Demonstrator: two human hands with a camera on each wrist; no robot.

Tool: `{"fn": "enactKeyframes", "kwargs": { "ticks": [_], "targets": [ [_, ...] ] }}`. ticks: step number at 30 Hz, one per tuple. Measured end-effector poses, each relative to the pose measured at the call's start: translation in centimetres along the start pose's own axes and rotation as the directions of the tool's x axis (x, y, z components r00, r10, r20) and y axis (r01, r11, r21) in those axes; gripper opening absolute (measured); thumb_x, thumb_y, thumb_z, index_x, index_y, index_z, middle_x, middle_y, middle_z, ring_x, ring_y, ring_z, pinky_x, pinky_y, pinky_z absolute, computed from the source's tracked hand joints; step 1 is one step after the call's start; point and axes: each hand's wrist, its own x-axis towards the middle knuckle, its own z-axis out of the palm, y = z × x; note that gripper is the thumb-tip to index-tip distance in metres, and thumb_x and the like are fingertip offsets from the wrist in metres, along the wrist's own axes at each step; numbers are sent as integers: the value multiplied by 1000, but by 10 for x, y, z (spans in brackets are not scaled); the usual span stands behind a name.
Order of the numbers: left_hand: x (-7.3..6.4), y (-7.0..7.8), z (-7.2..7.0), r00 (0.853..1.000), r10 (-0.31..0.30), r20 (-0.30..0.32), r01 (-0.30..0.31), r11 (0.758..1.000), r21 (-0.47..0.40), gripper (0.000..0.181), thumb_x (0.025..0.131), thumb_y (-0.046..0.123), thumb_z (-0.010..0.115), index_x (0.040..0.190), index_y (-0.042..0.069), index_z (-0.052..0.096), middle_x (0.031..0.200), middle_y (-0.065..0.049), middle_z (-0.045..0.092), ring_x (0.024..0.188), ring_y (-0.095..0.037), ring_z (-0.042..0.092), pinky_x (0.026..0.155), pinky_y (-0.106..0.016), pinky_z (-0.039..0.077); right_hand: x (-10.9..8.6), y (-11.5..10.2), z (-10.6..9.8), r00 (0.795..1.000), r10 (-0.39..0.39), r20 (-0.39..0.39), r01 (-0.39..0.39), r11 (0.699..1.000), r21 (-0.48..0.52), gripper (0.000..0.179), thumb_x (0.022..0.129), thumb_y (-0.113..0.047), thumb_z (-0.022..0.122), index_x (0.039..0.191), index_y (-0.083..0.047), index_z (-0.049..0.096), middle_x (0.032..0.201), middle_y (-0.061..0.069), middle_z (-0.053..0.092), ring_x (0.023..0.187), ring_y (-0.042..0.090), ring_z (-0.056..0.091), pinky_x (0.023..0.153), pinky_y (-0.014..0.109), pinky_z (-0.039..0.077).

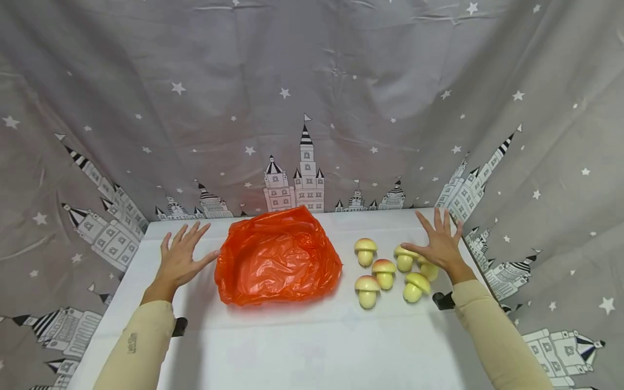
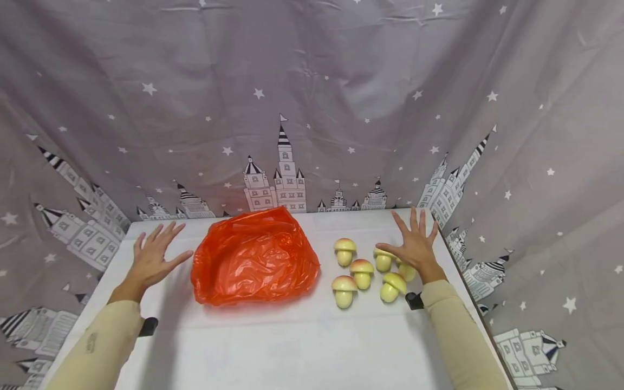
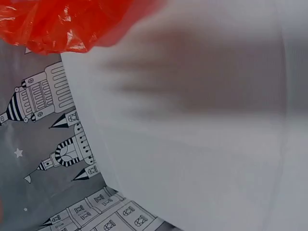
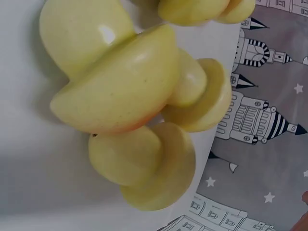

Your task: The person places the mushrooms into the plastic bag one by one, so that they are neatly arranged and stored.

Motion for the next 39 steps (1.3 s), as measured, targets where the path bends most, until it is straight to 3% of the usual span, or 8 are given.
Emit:
{"fn": "enactKeyframes", "kwargs": {
  "ticks": [6,11,14,18,21,27,36,39],
  "targets": [
    [-2,2,8,999,-47,12,49,992,-118,82,86,50,61,152,14,28,152,-26,27,137,-49,18,109,-66,1,-8,10,0,1000,11,-28,-9,998,63,100,79,-66,62,156,-21,16,158,24,-9,142,40,-19,104,67,-17],
    [-4,6,22,989,-121,87,136,969,-208,85,86,48,65,152,12,27,150,-27,29,134,-51,21,105,-70,10,-21,26,0,996,55,-70,-47,992,120,100,79,-61,66,155,-19,16,158,25,-7,143,41,-17,104,69,-15],
    [-6,8,27,971,-183,155,219,941,-258,86,86,48,65,153,11,25,151,-28,27,134,-51,23,103,-72,16,-28,34,-1,994,72,-82,-60,989,137,99,79,-58,67,155,-17,18,157,26,-5,142,44,-15,103,71,-12],
    [-11,9,30,927,-270,262,347,881,-321,92,87,53,63,154,11,16,152,-28,24,135,-50,24,101,-71,26,-32,40,0,993,85,-79,-71,983,168,96,81,-55,68,153,-11,23,157,27,-1,142,46,-14,105,70,-9],
    [-16,8,34,903,-299,309,399,850,-344,94,88,54,62,154,8,13,152,-28,24,134,-49,27,99,-67,33,-33,44,1,993,91,-75,-72,972,223,92,82,-51,69,150,-6,28,157,27,1,142,46,-12,107,68,-7],
    [-25,6,41,900,-316,300,415,831,-371,86,91,50,59,152,5,18,148,-30,30,131,-48,33,100,-63,37,-38,49,6,992,115,-49,-95,950,296,90,83,-47,70,150,-3,28,157,28,5,143,45,-6,105,72,-1],
    [-22,11,50,891,-367,268,453,770,-449,80,94,45,58,151,4,21,149,-27,31,129,-45,38,101,-57,39,-45,61,28,983,131,-126,-83,939,333,82,80,-37,76,143,1,39,148,33,27,136,52,20,105,70,11],
    [-23,10,51,889,-382,254,458,751,-476,78,94,43,58,151,3,22,148,-27,34,127,-44,40,101,-56,40,-45,62,32,981,155,-112,-106,929,355,79,80,-35,77,140,2,41,146,32,32,134,51,25,105,68,15]
  ]
}}
